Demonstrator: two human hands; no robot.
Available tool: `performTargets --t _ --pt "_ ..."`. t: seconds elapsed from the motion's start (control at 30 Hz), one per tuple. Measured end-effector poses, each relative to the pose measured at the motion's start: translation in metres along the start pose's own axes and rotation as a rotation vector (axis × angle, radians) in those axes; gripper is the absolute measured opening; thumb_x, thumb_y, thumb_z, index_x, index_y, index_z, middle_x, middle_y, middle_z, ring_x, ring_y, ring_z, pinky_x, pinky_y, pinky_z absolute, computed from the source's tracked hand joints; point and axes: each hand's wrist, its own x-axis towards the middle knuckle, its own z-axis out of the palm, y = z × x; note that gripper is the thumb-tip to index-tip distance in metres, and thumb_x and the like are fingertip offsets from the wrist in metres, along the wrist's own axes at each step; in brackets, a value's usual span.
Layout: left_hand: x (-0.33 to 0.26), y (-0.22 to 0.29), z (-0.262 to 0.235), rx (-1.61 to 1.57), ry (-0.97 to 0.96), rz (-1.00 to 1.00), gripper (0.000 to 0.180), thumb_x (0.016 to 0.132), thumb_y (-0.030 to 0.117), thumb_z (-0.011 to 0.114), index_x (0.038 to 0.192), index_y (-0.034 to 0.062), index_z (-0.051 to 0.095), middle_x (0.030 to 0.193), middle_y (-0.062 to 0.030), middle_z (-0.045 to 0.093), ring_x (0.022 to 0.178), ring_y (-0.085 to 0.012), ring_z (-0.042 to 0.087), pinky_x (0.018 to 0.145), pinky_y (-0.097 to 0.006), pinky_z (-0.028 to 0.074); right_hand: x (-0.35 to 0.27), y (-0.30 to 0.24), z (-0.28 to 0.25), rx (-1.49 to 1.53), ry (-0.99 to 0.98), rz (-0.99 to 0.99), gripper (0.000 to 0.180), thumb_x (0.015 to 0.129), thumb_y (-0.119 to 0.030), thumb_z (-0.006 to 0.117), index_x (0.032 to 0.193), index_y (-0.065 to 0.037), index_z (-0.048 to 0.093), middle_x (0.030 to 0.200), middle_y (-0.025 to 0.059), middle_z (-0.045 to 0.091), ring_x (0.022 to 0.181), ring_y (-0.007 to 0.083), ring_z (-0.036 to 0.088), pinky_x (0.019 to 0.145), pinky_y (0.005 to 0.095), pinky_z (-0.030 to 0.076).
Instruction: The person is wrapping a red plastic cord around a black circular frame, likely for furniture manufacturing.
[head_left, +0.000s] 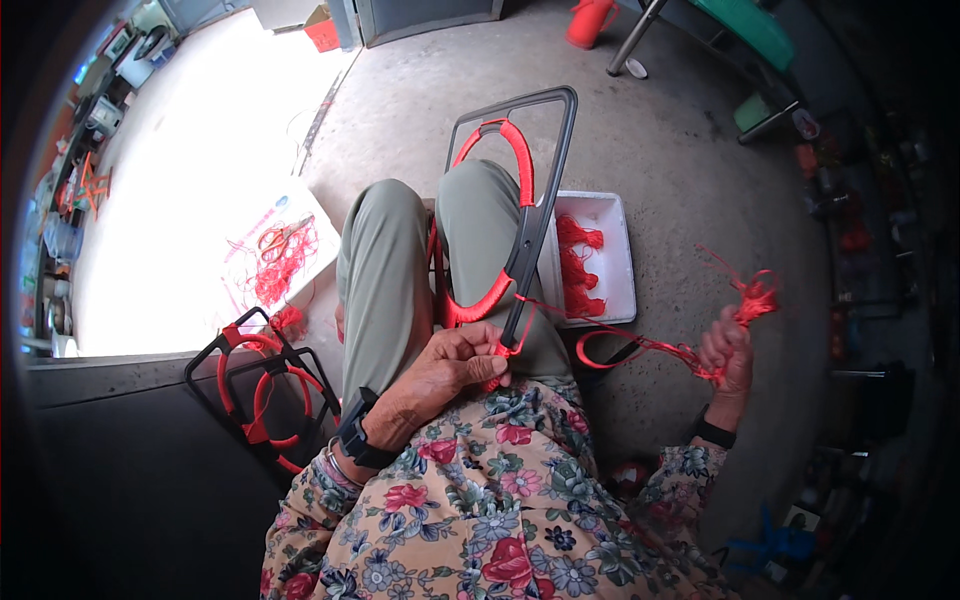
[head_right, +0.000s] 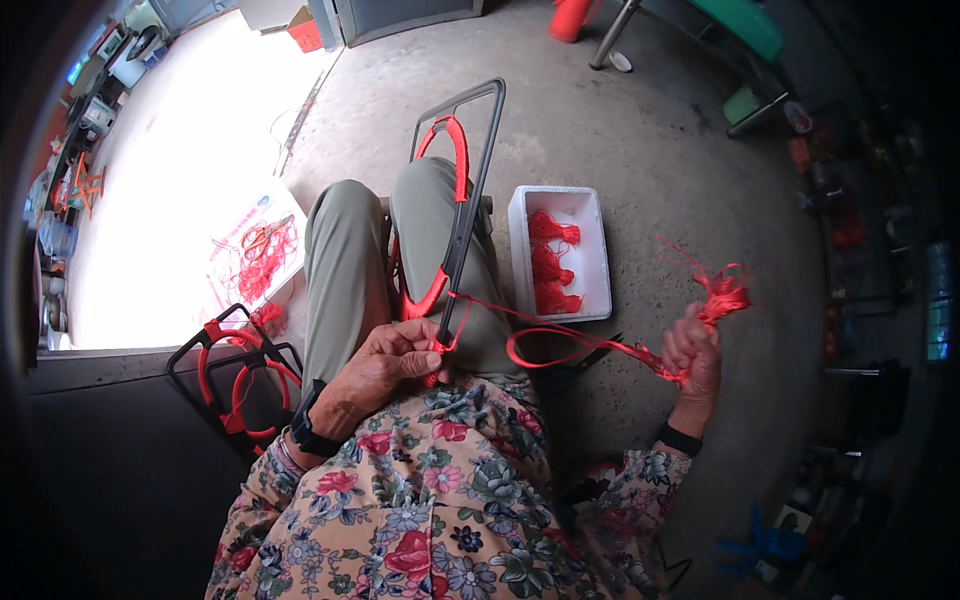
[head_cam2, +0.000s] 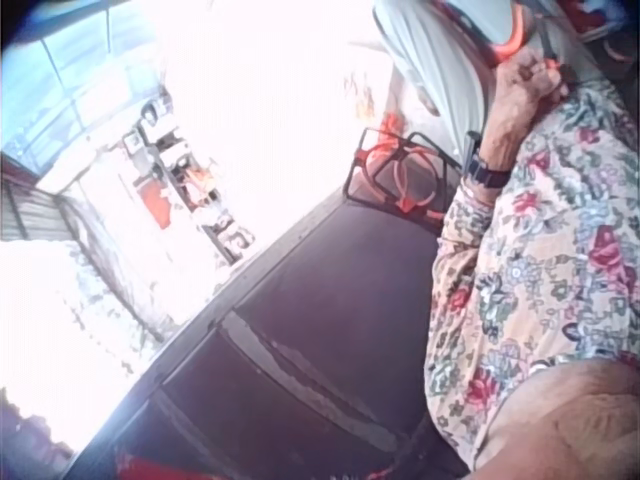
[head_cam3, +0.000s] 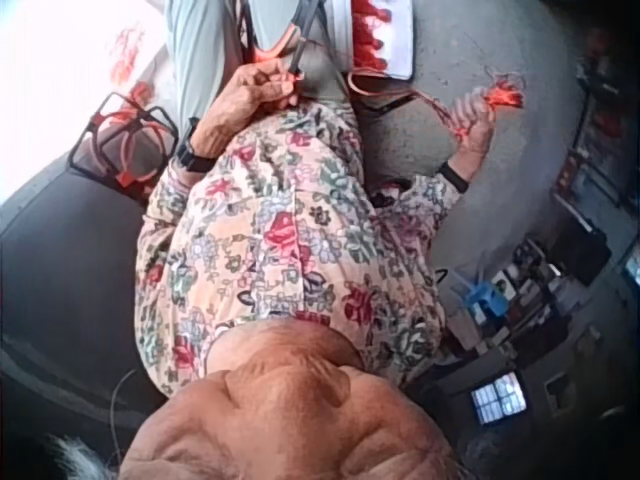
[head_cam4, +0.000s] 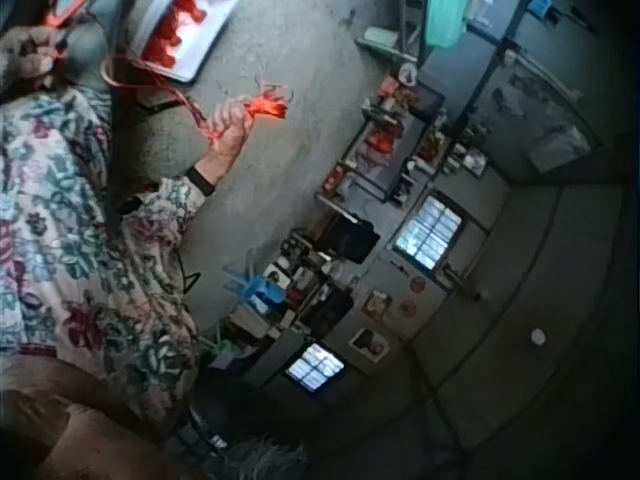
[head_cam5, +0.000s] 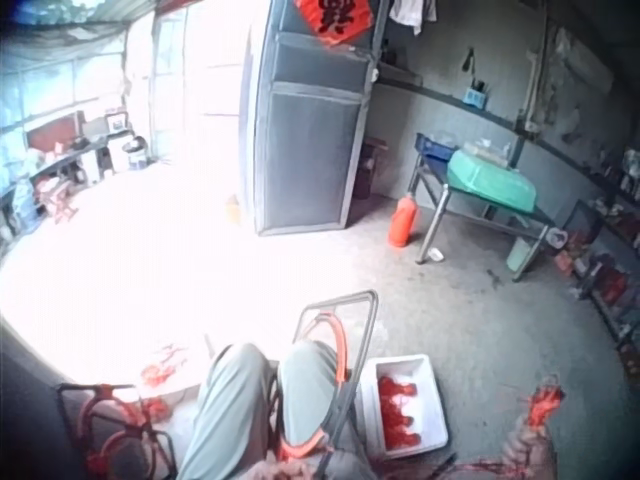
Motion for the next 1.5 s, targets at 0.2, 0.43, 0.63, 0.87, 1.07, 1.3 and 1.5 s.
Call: performTargets --t 0.2,0.43,0.63,0.87,1.07,1.3,1.5 --pt "0.008 -0.002 0.006 -0.029 0.004 -0.007 0.015 0.091 0.010 0.062 0.104 0.0038 0.058 0.084 -0.0013 0.064 0.078 -0.0081 0.061 0.071 -0.020 0.047 0.002 0.060 0.104 0.104 -0.195 0.282 0.031 0.092 -0.018 0.058 0.117 0.000 0.057 0.054 -0.0058 0.035 0.040 0.0050 0.034 0.039 0.0222 0.034" --pt "0.009 0.004 0.013 -0.009 0.025 0.012 0.015 0.092 0.011 0.062 0.104 0.0048 0.054 0.084 0.0015 0.058 0.077 -0.0069 0.057 0.070 -0.020 0.045 -0.001 0.103 0.168 -0.171 -0.138 0.301 0.030 0.090 -0.030 0.065 0.078 -0.003 0.060 0.053 -0.0021 0.045 0.046 0.0089 0.047 0.045 0.0257 0.041" --pt "0.009 -0.010 0.009 -0.130 0.012 0.086 0.034 0.091 0.006 0.062 0.123 0.0016 0.051 0.096 -0.0028 0.064 0.083 -0.0084 0.061 0.075 -0.021 0.047 -0.028 0.080 0.162 -0.596 -0.277 -0.492 0.018 0.082 -0.021 0.070 0.079 -0.005 0.063 0.056 0.0020 0.051 0.051 0.0151 0.054 0.050 0.0281 0.041" --pt "0.012 -0.012 0.012 -0.117 0.089 0.121 0.046 0.091 0.003 0.061 0.133 0.0015 0.043 0.093 0.0007 0.061 0.084 -0.0047 0.056 0.077 -0.020 0.046 -0.032 0.043 0.198 -0.995 -0.883 -1.045 0.023 0.070 -0.012 0.075 0.088 -0.002 0.064 0.070 0.0097 0.061 0.059 0.0256 0.060 0.058 0.0358 0.046" --pt "0.001 -0.022 0.010 0.156 0.139 0.239 0.022 0.089 0.006 0.064 0.110 -0.0003 0.060 0.088 -0.0013 0.063 0.080 -0.0075 0.058 0.074 -0.023 0.048 -0.035 0.046 0.206 -0.557 -0.802 -0.308 0.023 0.071 -0.013 0.075 0.087 0.000 0.066 0.068 0.0102 0.061 0.059 0.0216 0.062 0.058 0.0302 0.047" --pt "-0.001 -0.013 0.029 0.970 0.401 0.785 0.030 0.081 0.008 0.066 0.109 -0.0004 0.060 0.086 -0.0152 0.059 0.079 -0.0345 0.062 0.072 -0.040 0.049 -0.022 0.010 0.203 -0.683 -0.510 -0.316 0.014 0.076 -0.011 0.072 0.081 0.000 0.065 0.067 0.0053 0.063 0.060 0.0094 0.058 0.058 0.0268 0.045" --pt "0.014 -0.013 0.019 1.072 0.414 0.868 0.012 0.083 0.005 0.065 0.094 0.0013 0.060 0.076 -0.0078 0.060 0.065 -0.0229 0.061 0.056 -0.032 0.049 -0.011 -0.009 0.194 -0.603 -0.370 -0.126 0.026 0.080 -0.021 0.073 0.092 0.000 0.063 0.077 0.0079 0.065 0.069 0.0116 0.059 0.065 0.0283 0.047"
